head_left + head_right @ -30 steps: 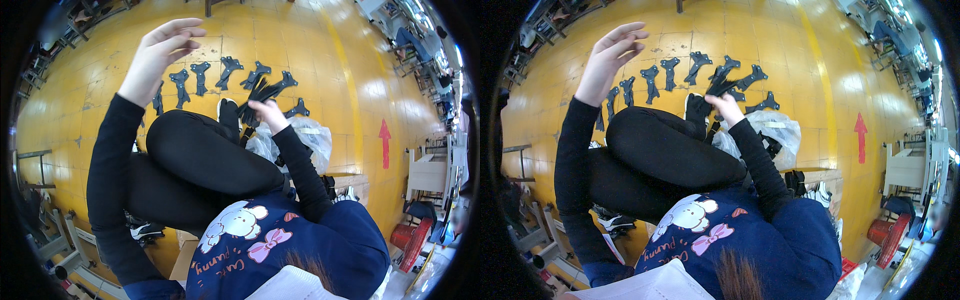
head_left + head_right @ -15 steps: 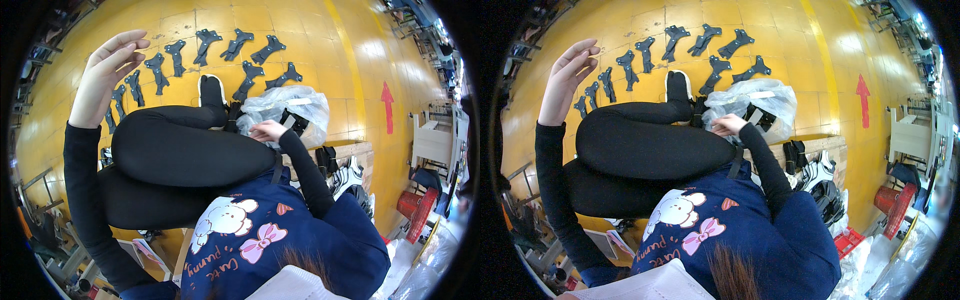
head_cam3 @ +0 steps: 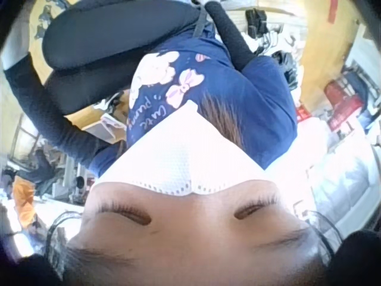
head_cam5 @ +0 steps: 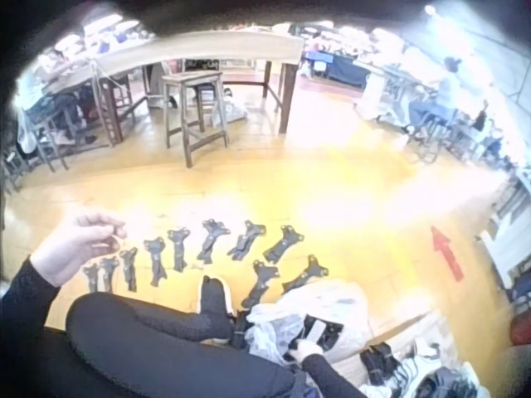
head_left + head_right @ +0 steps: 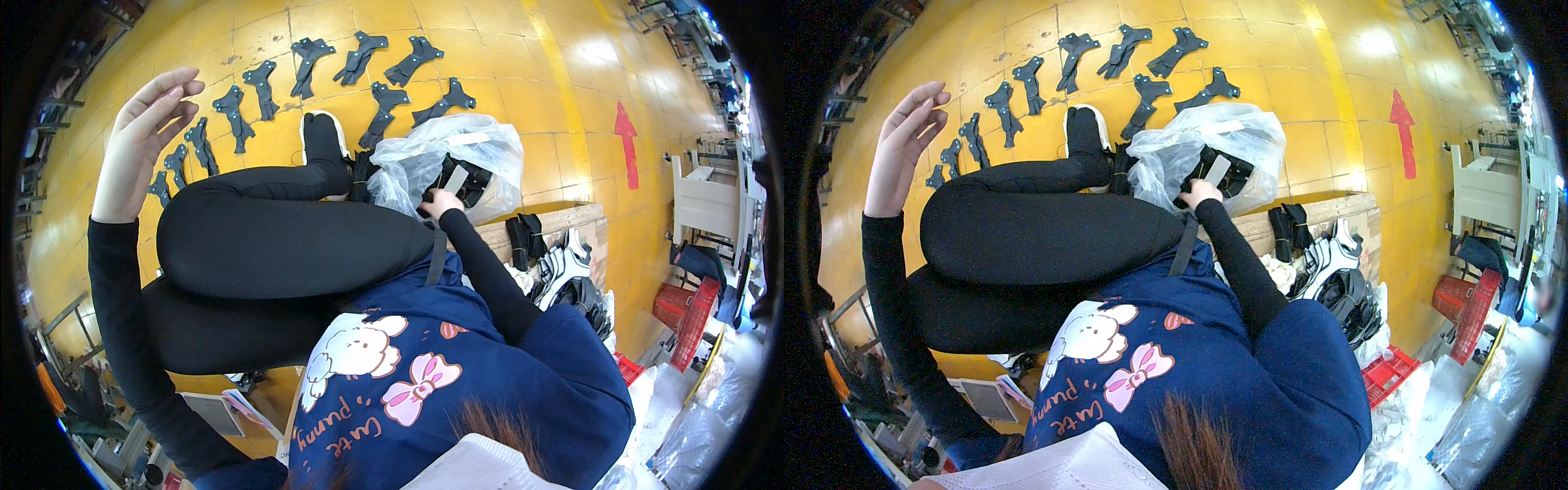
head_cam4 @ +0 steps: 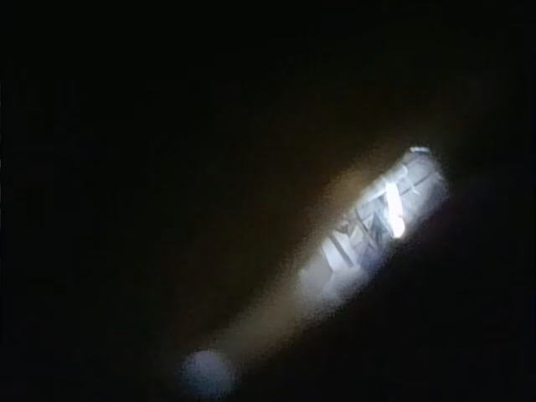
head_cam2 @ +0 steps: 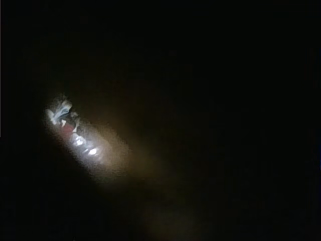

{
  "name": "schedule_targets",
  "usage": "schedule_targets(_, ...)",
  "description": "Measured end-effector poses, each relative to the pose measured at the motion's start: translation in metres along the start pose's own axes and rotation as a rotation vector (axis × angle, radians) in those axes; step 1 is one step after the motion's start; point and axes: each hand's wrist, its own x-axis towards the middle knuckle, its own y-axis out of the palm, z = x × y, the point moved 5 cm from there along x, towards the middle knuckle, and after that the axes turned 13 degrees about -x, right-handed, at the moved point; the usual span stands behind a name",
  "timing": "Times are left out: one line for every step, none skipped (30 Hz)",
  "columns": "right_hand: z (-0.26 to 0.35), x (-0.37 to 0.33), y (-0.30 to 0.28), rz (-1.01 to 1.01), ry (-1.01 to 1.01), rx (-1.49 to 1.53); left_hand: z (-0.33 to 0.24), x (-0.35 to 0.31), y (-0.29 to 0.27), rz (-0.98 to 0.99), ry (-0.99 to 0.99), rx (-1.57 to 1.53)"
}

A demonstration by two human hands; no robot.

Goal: The person sits on the floor and repeatedly picks up small black plastic hardware parts from a clear plastic bag, briefly inspects them, and places them into a neat row on the yellow floor. The person handles the parts one at a time and continues the process for the duration of the clip.

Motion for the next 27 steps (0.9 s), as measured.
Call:
schedule_targets(0.009,-0.005,0.002,0.005,0.012,-0.161,0.001,0.002,0.001,0.013,-0.007,0.006)
schedule_targets(0.011,-0.005,0.014,-0.092,-0.004,-0.177,0.001,0.004,0.002,0.026,-0.014,0.012)
schedule_targets(0.009,-0.003,0.018,-0.070,0.021,-0.117,0.002,0.006,0.001,0.036,-0.020,0.019)
schedule_targets(0.004,0.000,0.021,-0.048,0.045,-0.056,0.003,0.007,0.002,0.036,-0.021,0.023)
schedule_targets(-0.002,0.002,0.024,-0.026,0.070,0.004,0.003,0.008,0.005,0.036,-0.022,0.028)
schedule_targets(-0.006,0.007,0.023,0.070,0.089,0.171,0.003,0.009,0.006,0.031,-0.023,0.034)
schedule_targets(-0.006,0.004,0.006,0.068,0.054,0.160,0.002,0.005,0.006,0.038,-0.012,0.050)
schedule_targets(-0.005,-0.003,-0.020,0.028,-0.011,0.112,0.001,0.004,0.007,0.048,0.001,0.063)
schedule_targets(-0.001,-0.013,-0.051,-0.009,-0.083,0.061,0.000,0.000,0.007,0.048,0.011,0.075)
schedule_targets(0.001,-0.028,-0.085,-0.021,-0.080,0.013,-0.002,-0.002,0.010,0.052,0.043,0.083)
schedule_targets(0.004,-0.043,-0.118,-0.033,-0.078,-0.035,-0.002,-0.005,0.015,0.052,0.052,0.122)
schedule_targets(0.004,-0.055,-0.145,-0.073,-0.100,-0.065,-0.004,-0.004,0.022,0.065,0.065,0.161)
schedule_targets(0.007,-0.064,-0.171,-0.113,-0.126,-0.094,-0.007,-0.005,0.029,0.075,0.076,0.203)
schedule_targets(0.010,-0.071,-0.193,-0.079,-0.166,-0.030,-0.009,-0.007,0.038,0.146,0.122,0.198)
schedule_targets(0.020,-0.076,-0.218,-0.043,-0.219,0.028,-0.008,-0.010,0.043,0.191,0.160,0.213)
schedule_targets(0.037,-0.087,-0.246,-0.010,-0.283,0.080,-0.005,-0.012,0.050,0.236,0.202,0.232)
schedule_targets(0.044,-0.089,-0.260,-0.025,-0.372,0.109,-0.003,-0.012,0.059,0.291,0.251,0.250)
schedule_targets(0.063,-0.102,-0.283,0.017,-0.405,0.145,-0.002,-0.015,0.071,0.315,0.287,0.410)
schedule_targets(0.086,-0.115,-0.303,0.060,-0.452,0.179,-0.001,-0.023,0.084,0.323,0.319,0.577)
schedule_targets(0.102,-0.120,-0.312,-0.016,-0.579,0.306,-0.002,-0.031,0.099,0.373,0.437,0.642)
schedule_targets(0.121,-0.124,-0.321,-0.086,-0.726,0.436,-0.001,-0.041,0.110,0.410,0.548,0.721)
schedule_targets(0.141,-0.134,-0.335,-0.064,-0.728,0.606,0.001,-0.045,0.115,0.394,0.580,0.710)
schedule_targets(0.159,-0.139,-0.348,-0.130,-0.781,0.674,-0.002,-0.049,0.119,0.378,0.612,0.698)
schedule_targets(0.170,-0.142,-0.354,-0.140,-0.753,0.749,-0.004,-0.046,0.121,0.382,0.428,0.759)
schedule_targets(0.180,-0.144,-0.361,-0.143,-0.736,0.825,-0.016,-0.046,0.116,0.285,0.453,0.764)
schedule_targets(0.191,-0.145,-0.371,-0.152,-0.736,0.977,-0.022,-0.043,0.106,0.225,0.388,0.536)
schedule_targets(0.195,-0.141,-0.373,-0.176,-0.753,1.096,-0.026,-0.040,0.097,0.175,0.327,0.298)
